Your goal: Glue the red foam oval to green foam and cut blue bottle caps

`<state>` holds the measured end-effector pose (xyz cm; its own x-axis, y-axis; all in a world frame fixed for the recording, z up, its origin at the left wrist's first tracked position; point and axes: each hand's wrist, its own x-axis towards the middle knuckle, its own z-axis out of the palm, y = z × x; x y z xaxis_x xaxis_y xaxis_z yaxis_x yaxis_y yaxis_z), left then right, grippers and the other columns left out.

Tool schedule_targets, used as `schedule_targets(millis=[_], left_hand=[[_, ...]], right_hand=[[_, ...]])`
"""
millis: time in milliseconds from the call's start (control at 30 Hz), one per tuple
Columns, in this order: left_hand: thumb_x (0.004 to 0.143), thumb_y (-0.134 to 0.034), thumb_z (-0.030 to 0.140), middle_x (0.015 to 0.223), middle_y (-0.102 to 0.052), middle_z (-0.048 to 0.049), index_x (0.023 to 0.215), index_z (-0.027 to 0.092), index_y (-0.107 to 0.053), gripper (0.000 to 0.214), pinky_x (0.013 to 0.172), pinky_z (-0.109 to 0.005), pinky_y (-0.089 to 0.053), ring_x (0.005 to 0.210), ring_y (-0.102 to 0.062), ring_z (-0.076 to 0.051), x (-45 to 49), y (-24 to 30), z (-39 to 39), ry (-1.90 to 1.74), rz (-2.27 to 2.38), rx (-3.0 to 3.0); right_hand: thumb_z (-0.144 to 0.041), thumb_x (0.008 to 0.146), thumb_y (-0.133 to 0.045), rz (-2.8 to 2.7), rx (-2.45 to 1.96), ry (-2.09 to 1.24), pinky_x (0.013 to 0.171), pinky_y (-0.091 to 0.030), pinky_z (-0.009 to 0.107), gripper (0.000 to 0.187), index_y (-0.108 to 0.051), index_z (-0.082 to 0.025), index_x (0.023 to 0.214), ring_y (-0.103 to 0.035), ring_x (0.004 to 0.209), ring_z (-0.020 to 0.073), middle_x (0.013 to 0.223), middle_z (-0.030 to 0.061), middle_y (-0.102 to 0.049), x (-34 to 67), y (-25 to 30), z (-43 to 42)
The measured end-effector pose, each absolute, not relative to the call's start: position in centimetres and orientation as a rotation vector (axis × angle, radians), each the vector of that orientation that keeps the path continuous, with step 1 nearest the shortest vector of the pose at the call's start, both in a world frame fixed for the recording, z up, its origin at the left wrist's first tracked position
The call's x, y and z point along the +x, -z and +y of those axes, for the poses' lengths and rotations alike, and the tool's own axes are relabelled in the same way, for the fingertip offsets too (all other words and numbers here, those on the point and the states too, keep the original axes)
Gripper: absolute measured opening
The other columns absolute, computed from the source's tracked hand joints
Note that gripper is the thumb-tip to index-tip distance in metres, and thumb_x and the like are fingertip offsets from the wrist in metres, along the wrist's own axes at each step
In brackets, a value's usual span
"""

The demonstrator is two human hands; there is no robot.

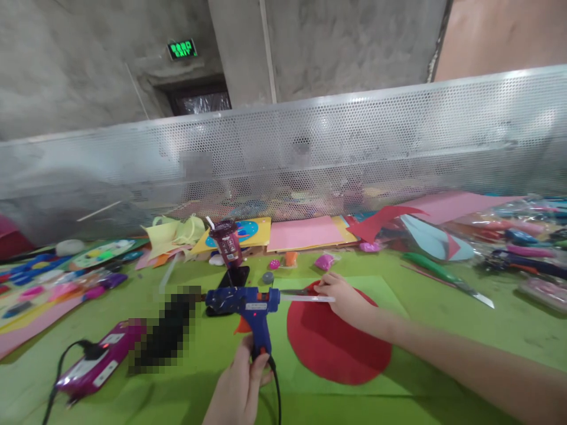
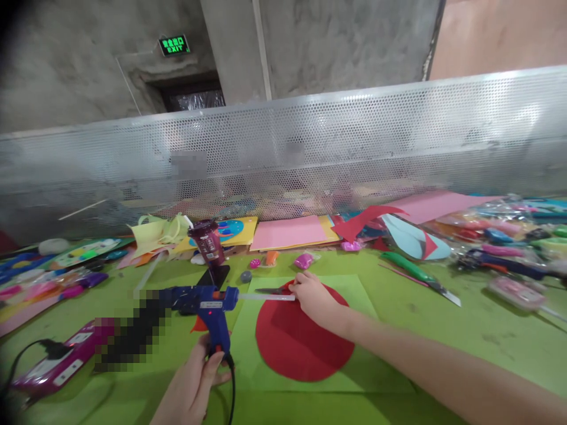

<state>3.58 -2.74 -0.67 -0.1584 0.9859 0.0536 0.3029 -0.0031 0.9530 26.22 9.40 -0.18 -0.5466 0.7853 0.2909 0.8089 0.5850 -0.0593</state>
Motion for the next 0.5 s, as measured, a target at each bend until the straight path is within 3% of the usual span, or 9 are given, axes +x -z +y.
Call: schedule_targets(millis=[267,500], left_hand=[[0.083,-0.039,0.056,0.094,-0.070,-0.0153,0.102,0.018,-0.052,0.044,0.069,-0.044,-0.055,0.077,-0.069,-0.033,3.3,1.0,-2.7,-1.178,1.485,1.387],[0.086,-0.036,0.050,0.090,-0.070,-0.0160,0.104,0.016,-0.052,0.041,0.067,-0.043,-0.054,0.078,-0.069,-0.033,3.3,0.6,-2.8,-1.120,1.526,1.423]], right_hand=[[-0.030,0.089,-0.054,-2.577,-1.333,0.115,0.077,-0.050,0.037,0.019,-0.058,-0.016,0.100,-0.058,0.088,0.0168,0.102,0.0045,-0.060,27.0,-0.3,10.0],[-0.029,0.088,-0.054,-2.606,-1.304,0.223,0.086,-0.046,0.044,0.022,-0.057,-0.017,0.107,-0.055,0.100,0.0204,0.113,0.0063,-0.057,27.9,-1.4,9.7]])
